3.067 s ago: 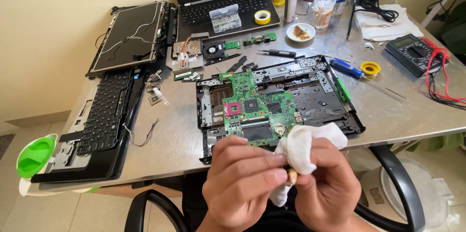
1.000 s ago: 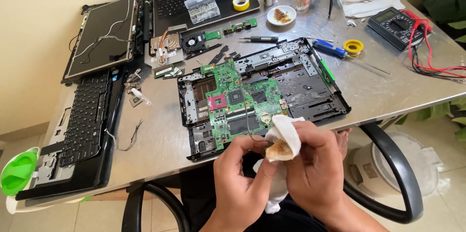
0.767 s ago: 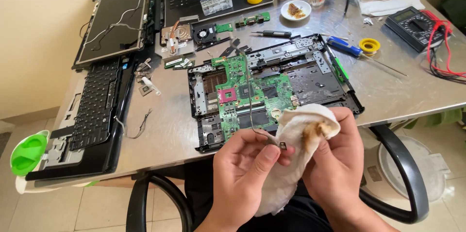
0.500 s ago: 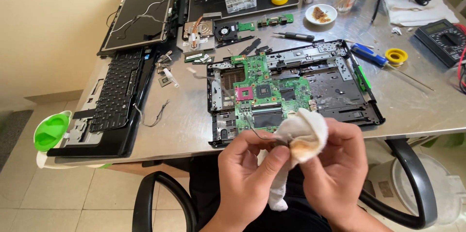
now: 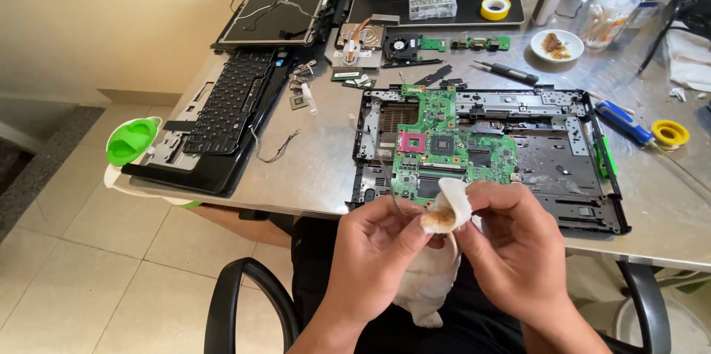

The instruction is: Clean a laptop motherboard and its components using a cloth and a screwdriver

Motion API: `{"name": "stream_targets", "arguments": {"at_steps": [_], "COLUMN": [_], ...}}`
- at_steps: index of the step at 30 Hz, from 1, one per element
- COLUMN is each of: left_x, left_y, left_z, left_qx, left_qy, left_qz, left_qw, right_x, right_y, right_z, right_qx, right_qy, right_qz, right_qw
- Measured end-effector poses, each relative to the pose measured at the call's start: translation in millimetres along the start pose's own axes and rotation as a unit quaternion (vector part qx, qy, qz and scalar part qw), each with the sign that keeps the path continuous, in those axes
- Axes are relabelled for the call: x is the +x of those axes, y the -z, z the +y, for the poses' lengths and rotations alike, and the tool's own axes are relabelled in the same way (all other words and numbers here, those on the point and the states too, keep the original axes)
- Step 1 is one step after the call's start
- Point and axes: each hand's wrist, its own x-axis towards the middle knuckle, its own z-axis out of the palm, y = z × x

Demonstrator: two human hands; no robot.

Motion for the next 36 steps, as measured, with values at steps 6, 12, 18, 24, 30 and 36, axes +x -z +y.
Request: {"name": "stream_targets", "arguments": {"at_steps": [6,12,18,24,30,36], "left_x": [1,2,0,-6,-8,1], "left_y": [-9,-17,-29,-47,-54,-47], "left_z": [-5,-13,-11,-30,-40,-40], "left_qx": [-0.110,-0.169,-0.099,-0.057,-0.019,0.013], "left_qy": [-0.003,-0.040,-0.133,-0.250,-0.374,-0.404], "left_qz": [0.004,0.058,0.064,0.063,0.054,0.027], "left_qw": [0.994,0.983,0.984,0.964,0.926,0.914], "right_x": [10,0,-11,-27,-23,-16], "right_y": [-1,-4,-17,-27,-31,-22], "right_z": [6,11,3,0,-7,1], "right_qx": [-0.018,0.257,0.307,0.253,0.013,-0.166], "right_qy": [-0.004,-0.032,-0.034,-0.013,0.083,0.131], "right_qz": [0.167,0.235,0.291,0.282,0.260,0.263], "right_qw": [0.986,0.937,0.905,0.925,0.962,0.941]}}
